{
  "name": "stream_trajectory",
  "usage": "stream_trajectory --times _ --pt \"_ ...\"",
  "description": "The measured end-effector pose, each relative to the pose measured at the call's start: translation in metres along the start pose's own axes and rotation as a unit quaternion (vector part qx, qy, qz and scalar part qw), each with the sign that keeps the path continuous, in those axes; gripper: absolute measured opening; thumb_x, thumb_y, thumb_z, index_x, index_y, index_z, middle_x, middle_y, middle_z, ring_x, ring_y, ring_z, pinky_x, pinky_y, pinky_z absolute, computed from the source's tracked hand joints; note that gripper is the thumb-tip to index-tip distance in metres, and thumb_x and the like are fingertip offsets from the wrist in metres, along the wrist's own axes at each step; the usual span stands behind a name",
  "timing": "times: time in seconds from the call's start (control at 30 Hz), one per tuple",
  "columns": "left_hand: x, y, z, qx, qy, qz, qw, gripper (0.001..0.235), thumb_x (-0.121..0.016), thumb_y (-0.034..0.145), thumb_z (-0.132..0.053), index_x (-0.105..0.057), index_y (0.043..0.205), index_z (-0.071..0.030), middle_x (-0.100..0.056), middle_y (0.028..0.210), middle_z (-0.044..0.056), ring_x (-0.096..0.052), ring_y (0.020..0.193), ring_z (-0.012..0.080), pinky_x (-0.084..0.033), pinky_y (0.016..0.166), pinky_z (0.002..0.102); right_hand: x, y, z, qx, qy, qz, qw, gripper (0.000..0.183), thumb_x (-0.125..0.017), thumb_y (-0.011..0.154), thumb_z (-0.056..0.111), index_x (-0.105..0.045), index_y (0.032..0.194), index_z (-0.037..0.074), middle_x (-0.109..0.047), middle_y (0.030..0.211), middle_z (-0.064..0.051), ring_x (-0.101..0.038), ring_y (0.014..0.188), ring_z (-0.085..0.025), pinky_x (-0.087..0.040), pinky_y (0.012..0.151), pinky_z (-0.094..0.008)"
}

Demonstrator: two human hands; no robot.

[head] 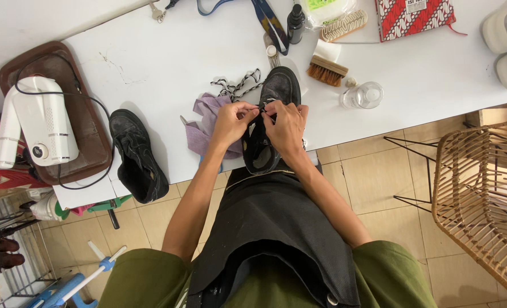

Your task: The person laces a black shoe placed on a white table, threading the laces through the eyelets and tying them. The person also briefly wipes the shoe with a purple cloth during the process.

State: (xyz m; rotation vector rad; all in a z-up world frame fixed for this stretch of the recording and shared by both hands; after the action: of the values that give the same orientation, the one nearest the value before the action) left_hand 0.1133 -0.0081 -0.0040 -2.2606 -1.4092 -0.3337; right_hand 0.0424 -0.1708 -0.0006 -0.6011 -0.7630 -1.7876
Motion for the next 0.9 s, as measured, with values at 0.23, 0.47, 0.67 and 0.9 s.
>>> stream_trajectory --times 0.23,0.47,0.67,0.9 --pt "0.0 -0.004 0.008 0.002 -0.005 -0.021 1.0 0.019 -0.084 0.1 -0.029 -0.089 0.116 -0.021 -0.082 0.079 -0.002 -0.065 0.059 0.007 -0.051 0.055 0.022 0.004 -0.001 0.003 0.008 0.017 -0.03 0.999 0.019 -0.09 0.089 0.012 -0.074 0.096 0.02 -0.079 0.082 0.007 -0.073 0.082 -0.019 -0.043 0.091 -0.038" --pt "0.001 -0.009 0.001 -0.034 0.024 -0.033 0.999 0.02 -0.08 0.102 -0.023 -0.089 0.12 -0.023 -0.081 0.077 0.001 -0.067 0.058 0.0138 -0.053 0.055 0.027 0.008 -0.001 0.012 0.046 0.024 -0.034 0.998 0.021 -0.088 0.088 0.008 -0.073 0.094 0.021 -0.08 0.081 0.007 -0.072 0.083 -0.02 -0.043 0.09 -0.037" --pt "0.003 -0.007 0.0 -0.031 0.026 -0.028 0.999 0.02 -0.08 0.102 -0.023 -0.089 0.12 -0.024 -0.08 0.076 0.001 -0.067 0.057 0.0125 -0.053 0.054 0.027 0.003 -0.002 0.006 0.041 0.021 -0.051 0.998 0.02 -0.087 0.088 0.006 -0.074 0.093 0.021 -0.079 0.079 0.007 -0.071 0.08 -0.019 -0.044 0.089 -0.035" --pt "0.006 -0.003 0.005 -0.039 0.012 -0.025 0.999 0.019 -0.078 0.104 -0.021 -0.089 0.12 -0.021 -0.081 0.076 0.002 -0.067 0.056 0.0142 -0.052 0.053 0.029 0.002 -0.002 0.008 0.066 0.049 -0.07 0.994 0.024 -0.086 0.085 0.002 -0.072 0.088 0.021 -0.077 0.075 0.007 -0.07 0.079 -0.019 -0.043 0.088 -0.033"
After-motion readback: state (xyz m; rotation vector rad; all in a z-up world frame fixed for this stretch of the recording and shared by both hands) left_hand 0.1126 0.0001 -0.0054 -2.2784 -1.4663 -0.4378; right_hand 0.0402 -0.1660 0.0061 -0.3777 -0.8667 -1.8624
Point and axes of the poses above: each hand's wrist, its own y-axis towards the middle knuckle, its own x-axis out of the back of the hand, z = x × y, the point moved 7 cm from there along y, towards the middle knuckle
